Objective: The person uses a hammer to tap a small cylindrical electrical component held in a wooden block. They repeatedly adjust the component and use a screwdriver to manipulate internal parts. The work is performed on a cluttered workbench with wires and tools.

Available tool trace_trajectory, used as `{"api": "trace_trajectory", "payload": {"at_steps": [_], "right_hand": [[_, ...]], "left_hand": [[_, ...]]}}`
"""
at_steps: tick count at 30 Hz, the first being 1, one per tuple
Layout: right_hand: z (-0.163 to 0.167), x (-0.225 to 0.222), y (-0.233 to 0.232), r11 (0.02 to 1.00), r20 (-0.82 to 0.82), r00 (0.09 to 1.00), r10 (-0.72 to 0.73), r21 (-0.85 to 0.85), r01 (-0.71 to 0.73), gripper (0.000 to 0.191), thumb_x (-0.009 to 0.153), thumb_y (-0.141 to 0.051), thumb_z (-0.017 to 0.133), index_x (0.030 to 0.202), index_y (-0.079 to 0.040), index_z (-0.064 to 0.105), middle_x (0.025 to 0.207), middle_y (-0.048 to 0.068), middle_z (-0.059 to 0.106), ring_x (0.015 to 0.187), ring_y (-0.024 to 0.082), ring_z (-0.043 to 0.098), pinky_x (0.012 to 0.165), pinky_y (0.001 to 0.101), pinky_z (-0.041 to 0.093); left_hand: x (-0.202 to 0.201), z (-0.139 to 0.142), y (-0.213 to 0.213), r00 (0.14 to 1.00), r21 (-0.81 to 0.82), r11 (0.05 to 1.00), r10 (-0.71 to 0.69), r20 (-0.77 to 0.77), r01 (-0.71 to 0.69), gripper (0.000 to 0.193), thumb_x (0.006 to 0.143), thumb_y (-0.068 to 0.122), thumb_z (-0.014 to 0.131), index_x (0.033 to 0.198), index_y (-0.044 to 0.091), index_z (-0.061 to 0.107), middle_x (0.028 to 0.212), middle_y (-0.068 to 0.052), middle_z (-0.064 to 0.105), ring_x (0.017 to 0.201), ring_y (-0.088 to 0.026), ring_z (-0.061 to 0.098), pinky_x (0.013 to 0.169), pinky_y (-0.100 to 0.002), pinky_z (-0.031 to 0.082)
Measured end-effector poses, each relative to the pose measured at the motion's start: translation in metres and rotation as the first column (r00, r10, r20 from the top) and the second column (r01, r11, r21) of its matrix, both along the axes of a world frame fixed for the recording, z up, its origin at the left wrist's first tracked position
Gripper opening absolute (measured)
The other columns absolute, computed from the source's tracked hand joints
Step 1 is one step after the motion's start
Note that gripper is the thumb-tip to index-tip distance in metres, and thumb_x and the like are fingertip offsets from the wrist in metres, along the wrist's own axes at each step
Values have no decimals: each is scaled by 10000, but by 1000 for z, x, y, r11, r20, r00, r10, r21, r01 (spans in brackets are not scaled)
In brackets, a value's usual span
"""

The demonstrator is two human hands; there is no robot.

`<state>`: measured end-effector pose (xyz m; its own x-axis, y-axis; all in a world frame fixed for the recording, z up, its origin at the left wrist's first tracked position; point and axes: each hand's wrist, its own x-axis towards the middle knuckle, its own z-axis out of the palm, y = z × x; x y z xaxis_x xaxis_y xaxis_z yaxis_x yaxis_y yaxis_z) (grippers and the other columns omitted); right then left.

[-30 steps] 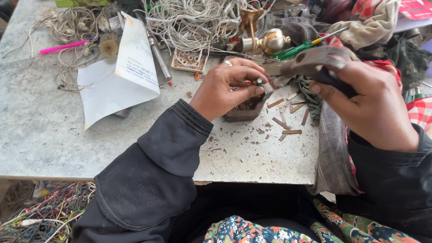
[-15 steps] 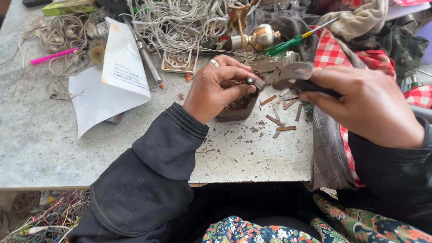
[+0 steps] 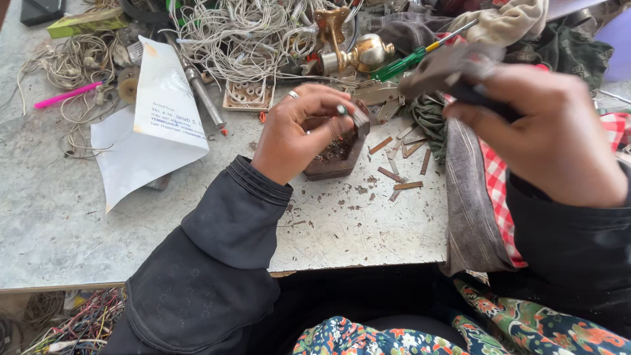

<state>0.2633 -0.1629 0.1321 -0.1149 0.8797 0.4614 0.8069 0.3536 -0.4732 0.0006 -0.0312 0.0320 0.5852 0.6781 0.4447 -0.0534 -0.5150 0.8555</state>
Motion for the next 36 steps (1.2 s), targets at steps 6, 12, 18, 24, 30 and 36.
{"api": "trace_trajectory", "payload": {"at_steps": [6, 12, 18, 24, 30, 36], "right_hand": [[5, -3, 3, 991, 131, 984, -122, -34, 127, 258, 909, -95, 773, 1136, 22, 733, 755, 146, 612, 599, 216, 584, 561, 356, 454], [-4, -4, 5, 989, 160, 985, -70, -117, 89, 258, 909, -173, 787, 1101, -5, 745, 718, 111, 625, 543, 215, 562, 514, 355, 425], [-15, -1, 7, 982, 264, 957, -116, -112, 150, 307, 894, -251, 834, 928, 24, 703, 699, 143, 564, 564, 253, 545, 549, 388, 429], [-14, 6, 16, 981, 300, 941, -154, -71, 183, 296, 932, -252, 786, 1122, -25, 763, 812, 180, 659, 644, 314, 622, 587, 407, 460], [-15, 15, 20, 966, 153, 959, -237, -66, 249, 419, 973, -232, 767, 1345, -48, 702, 1046, 224, 723, 738, 293, 713, 669, 366, 529], [-22, 21, 22, 971, 127, 965, -230, -38, 236, 422, 981, -240, 768, 1328, -12, 694, 1089, 223, 725, 752, 282, 716, 670, 352, 531]], "left_hand": [[1, -10, 9, 994, -265, 964, 25, 109, 4, 201, 1068, 149, 684, 1177, -20, 703, 1143, -54, 720, 1029, -83, 686, 908, -230, 592], [6, -7, 4, 999, -195, 980, 39, 38, -31, 155, 1042, 114, 689, 1133, -12, 687, 1142, -48, 621, 985, -82, 691, 810, -226, 607], [6, -3, -2, 940, 345, 891, 336, -64, -295, 177, 988, -69, 586, 1130, 16, 650, 1129, -121, 611, 961, -237, 583, 865, -335, 518], [-5, 5, 8, 972, 223, 975, 50, -230, 2, 371, 879, -154, 446, 1138, 34, 634, 1175, -93, 634, 1130, -231, 658, 1003, -362, 541], [-12, 17, 10, 921, 126, 924, -333, -202, 362, 595, 798, -167, 381, 1347, 25, 507, 1369, -126, 544, 1344, -274, 564, 1213, -422, 449], [-12, 16, 11, 863, 3, 938, -317, -393, 346, 332, 840, -82, 639, 1109, 100, 703, 1356, -141, 531, 1290, -279, 547, 1040, -404, 523]]}}
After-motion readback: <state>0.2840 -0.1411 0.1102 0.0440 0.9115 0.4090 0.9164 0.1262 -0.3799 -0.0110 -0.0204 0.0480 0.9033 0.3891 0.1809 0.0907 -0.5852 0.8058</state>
